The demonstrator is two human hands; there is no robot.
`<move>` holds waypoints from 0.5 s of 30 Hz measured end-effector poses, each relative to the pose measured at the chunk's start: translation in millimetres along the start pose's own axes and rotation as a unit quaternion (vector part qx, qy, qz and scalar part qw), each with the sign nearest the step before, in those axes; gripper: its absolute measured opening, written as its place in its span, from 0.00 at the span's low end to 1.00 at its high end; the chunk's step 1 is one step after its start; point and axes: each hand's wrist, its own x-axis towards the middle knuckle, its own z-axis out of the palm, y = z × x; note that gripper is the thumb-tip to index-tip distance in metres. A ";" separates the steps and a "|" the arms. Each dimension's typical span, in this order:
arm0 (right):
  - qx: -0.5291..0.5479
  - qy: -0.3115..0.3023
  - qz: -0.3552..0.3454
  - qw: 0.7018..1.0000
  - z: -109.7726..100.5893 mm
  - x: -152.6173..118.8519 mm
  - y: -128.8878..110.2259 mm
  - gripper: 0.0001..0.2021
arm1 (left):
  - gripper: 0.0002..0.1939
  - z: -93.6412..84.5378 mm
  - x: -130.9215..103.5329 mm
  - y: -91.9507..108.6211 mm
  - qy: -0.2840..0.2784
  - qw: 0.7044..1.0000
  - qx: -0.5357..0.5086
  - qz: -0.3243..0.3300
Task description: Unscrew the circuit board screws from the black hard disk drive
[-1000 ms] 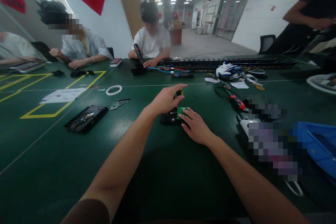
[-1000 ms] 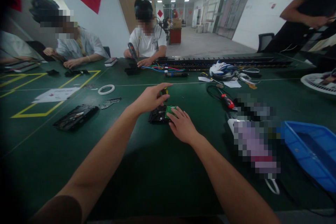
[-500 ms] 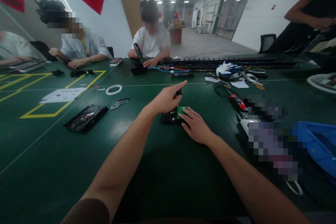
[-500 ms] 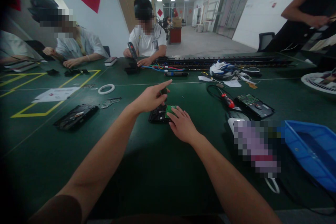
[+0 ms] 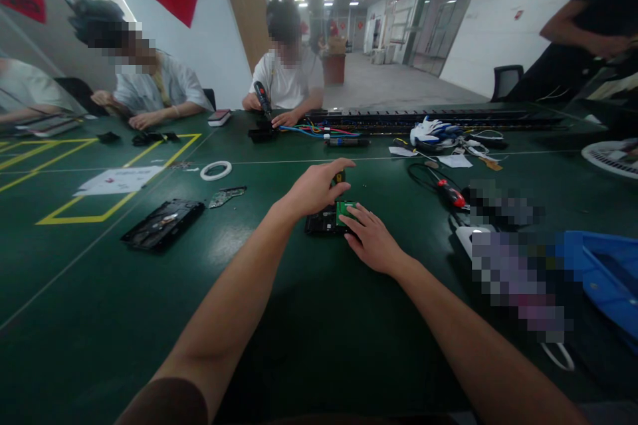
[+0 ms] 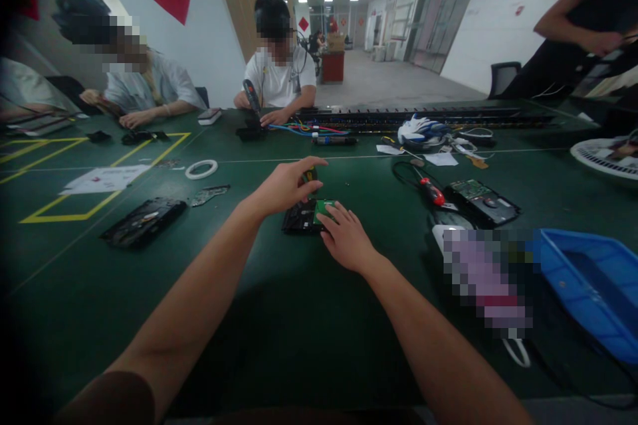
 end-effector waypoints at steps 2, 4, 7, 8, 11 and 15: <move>0.001 0.005 -0.003 1.000 0.6 -0.3 0.5 0.24 | 0.20 1.4 0.7 -1.7 0.009 1.000 0.010 0.007; 0.000 0.007 -0.006 1.000 0.6 -0.5 0.6 0.24 | 0.18 3.5 1.7 -4.7 0.018 1.000 0.010 0.008; -0.002 0.007 -0.008 1.000 -0.1 -0.7 0.1 0.23 | 0.20 7.3 3.1 -9.8 0.038 0.999 0.008 -0.006; -0.002 0.007 -0.008 1.000 -0.3 -0.7 -0.1 0.23 | 0.21 8.4 3.4 -10.9 0.042 0.999 0.008 -0.010; -0.005 0.005 -0.004 1.000 -0.4 -0.2 -0.5 0.24 | 0.26 10.8 3.7 -10.9 0.052 0.999 0.004 0.003; -0.006 -0.009 0.003 1.000 -1.0 0.6 -0.9 0.24 | 0.30 10.9 2.7 -5.5 0.041 0.998 -0.001 0.038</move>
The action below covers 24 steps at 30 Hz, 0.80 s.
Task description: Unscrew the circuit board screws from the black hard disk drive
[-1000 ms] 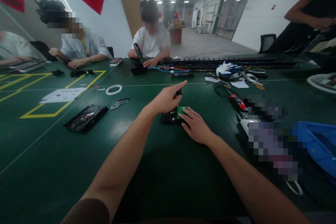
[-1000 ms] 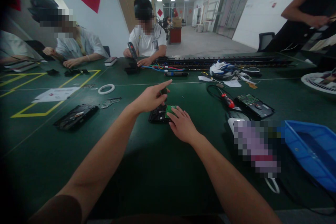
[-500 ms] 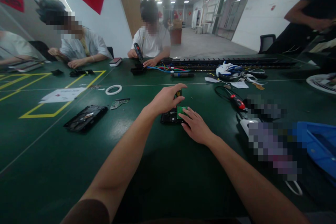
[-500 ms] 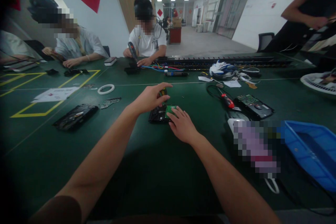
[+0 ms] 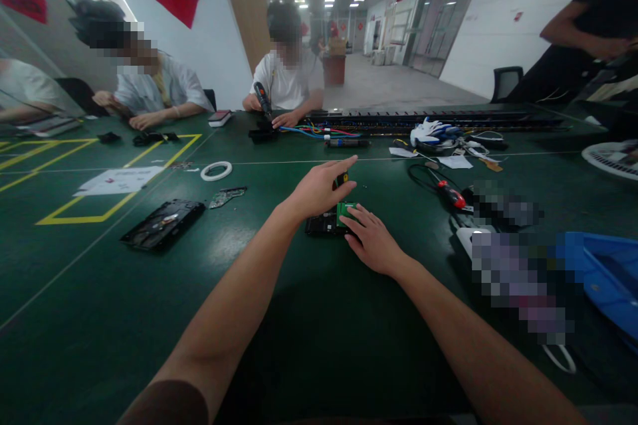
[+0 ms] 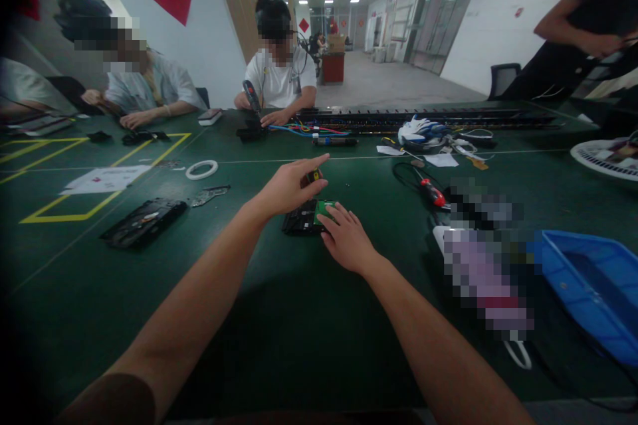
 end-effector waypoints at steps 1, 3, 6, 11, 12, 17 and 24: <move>0.000 -0.002 0.001 1.000 -0.4 0.1 -0.2 0.25 | 0.31 -0.4 -0.3 1.2 -0.004 1.000 0.002 -0.002; 0.000 -0.003 0.002 1.000 -1.2 0.1 -0.7 0.25 | 0.32 -1.4 -0.9 2.4 -0.007 1.000 0.008 -0.015; -0.003 0.005 0.000 1.000 -1.5 -0.1 -0.9 0.24 | 0.33 -4.0 -1.6 1.9 -0.015 0.999 0.010 -0.038; -0.002 0.010 -0.007 1.000 0.4 -0.5 0.4 0.24 | 0.28 -8.0 -1.9 1.6 -0.029 0.999 -0.004 -0.042; -0.001 0.011 -0.006 1.000 0.8 -0.6 0.6 0.24 | 0.26 -8.1 -1.7 1.7 -0.027 0.999 -0.003 -0.039; 0.001 0.012 -0.001 1.000 1.4 -0.5 0.2 0.24 | 0.18 -6.1 0.3 -0.3 -0.012 0.999 0.022 -0.030; 0.003 0.009 -0.003 1.000 0.5 -0.3 0.5 0.24 | 0.23 -7.6 -0.1 0.9 -0.008 1.000 0.008 -0.019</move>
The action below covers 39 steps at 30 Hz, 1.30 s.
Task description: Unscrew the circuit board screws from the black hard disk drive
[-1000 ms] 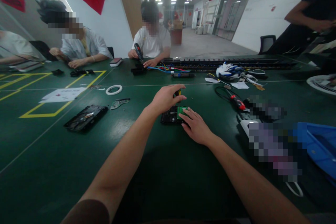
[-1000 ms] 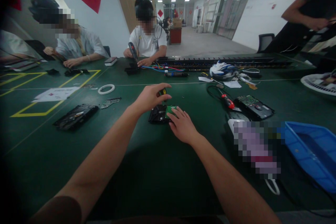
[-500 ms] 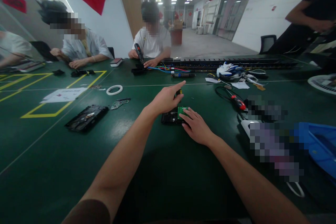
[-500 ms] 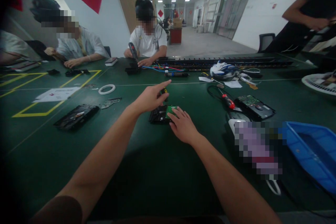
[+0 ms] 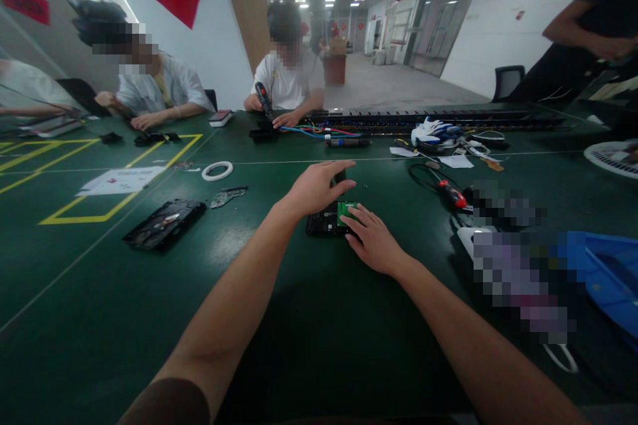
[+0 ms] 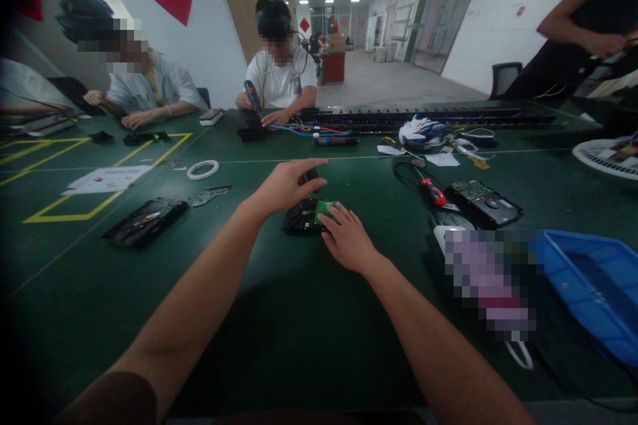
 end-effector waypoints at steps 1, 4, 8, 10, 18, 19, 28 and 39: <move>0.000 0.000 -0.001 1.000 -0.1 -0.1 0.1 0.24 | 0.24 -0.2 -0.4 0.7 -0.002 1.000 -0.004 0.005; 0.000 -0.001 0.001 1.000 -0.2 -0.5 0.4 0.24 | 0.29 -0.5 -1.4 1.7 -0.015 1.000 -0.013 0.002; 0.000 -0.003 0.002 1.000 -0.1 -0.7 0.2 0.24 | 0.30 -2.1 -2.1 1.5 -0.037 0.999 -0.012 -0.014; -0.001 0.000 0.000 1.000 -0.2 -0.5 -0.2 0.24 | 0.27 -2.8 -1.9 1.6 -0.036 0.999 -0.005 -0.017; -0.004 0.003 0.000 1.000 -0.1 -0.2 -1.2 0.24 | 0.17 -1.0 0.6 1.3 -0.021 0.999 0.039 -0.030; -0.003 0.004 0.000 1.000 0.0 -0.2 -1.0 0.24 | 0.17 -0.7 0.8 0.8 -0.020 0.998 0.041 -0.031; 0.002 -0.002 0.001 1.000 -0.5 0.3 -0.9 0.24 | 0.23 -1.9 -0.7 3.8 -0.010 1.000 0.008 0.001; 0.001 0.003 -0.003 1.000 0.0 -0.5 -0.3 0.24 | 0.22 -1.4 0.7 2.6 -0.034 0.998 0.045 -0.034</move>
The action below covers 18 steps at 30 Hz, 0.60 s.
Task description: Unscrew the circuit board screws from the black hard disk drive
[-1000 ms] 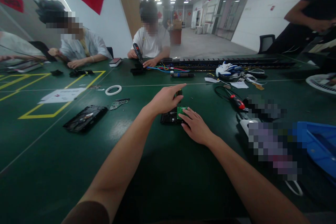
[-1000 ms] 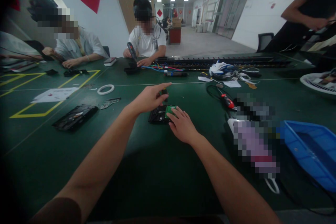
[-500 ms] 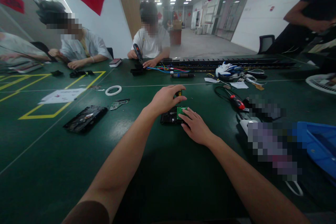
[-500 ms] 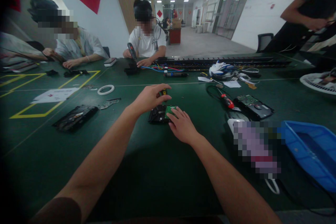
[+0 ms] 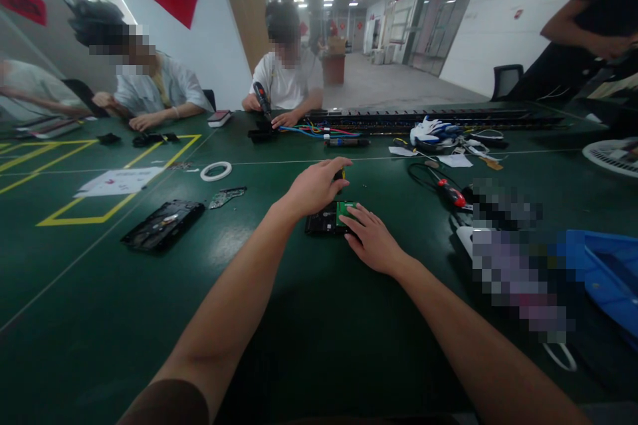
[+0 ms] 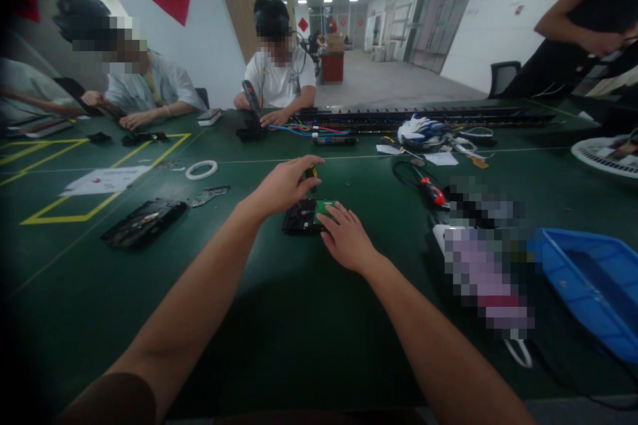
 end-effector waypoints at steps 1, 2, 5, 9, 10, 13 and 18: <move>-0.001 0.000 0.001 1.000 -0.1 0.2 -0.2 0.24 | 0.20 0.0 0.0 0.0 0.001 1.000 0.003 -0.001; -0.002 -0.001 0.002 1.000 -0.2 0.4 -0.5 0.24 | 0.18 -0.1 -0.1 0.1 0.002 1.000 0.008 -0.001; -0.004 -0.003 0.004 1.000 0.2 0.9 -0.4 0.24 | 0.16 -0.6 -0.5 0.6 0.004 1.000 0.012 0.000; -0.003 -0.003 0.004 1.000 1.5 0.7 1.1 0.24 | 0.21 -0.3 -1.1 0.7 0.014 1.000 -0.006 0.017; -0.002 -0.004 0.004 1.000 1.6 0.5 1.4 0.24 | 0.23 0.2 -1.2 0.3 0.015 1.000 -0.010 0.024; 0.000 -0.007 0.008 1.000 0.8 0.0 1.3 0.24 | 0.28 2.2 -0.9 -1.3 0.018 0.999 -0.019 0.039; -0.003 -0.010 0.008 1.000 -1.9 0.1 -1.1 0.24 | 0.27 3.4 0.0 -2.0 0.019 0.998 -0.032 0.041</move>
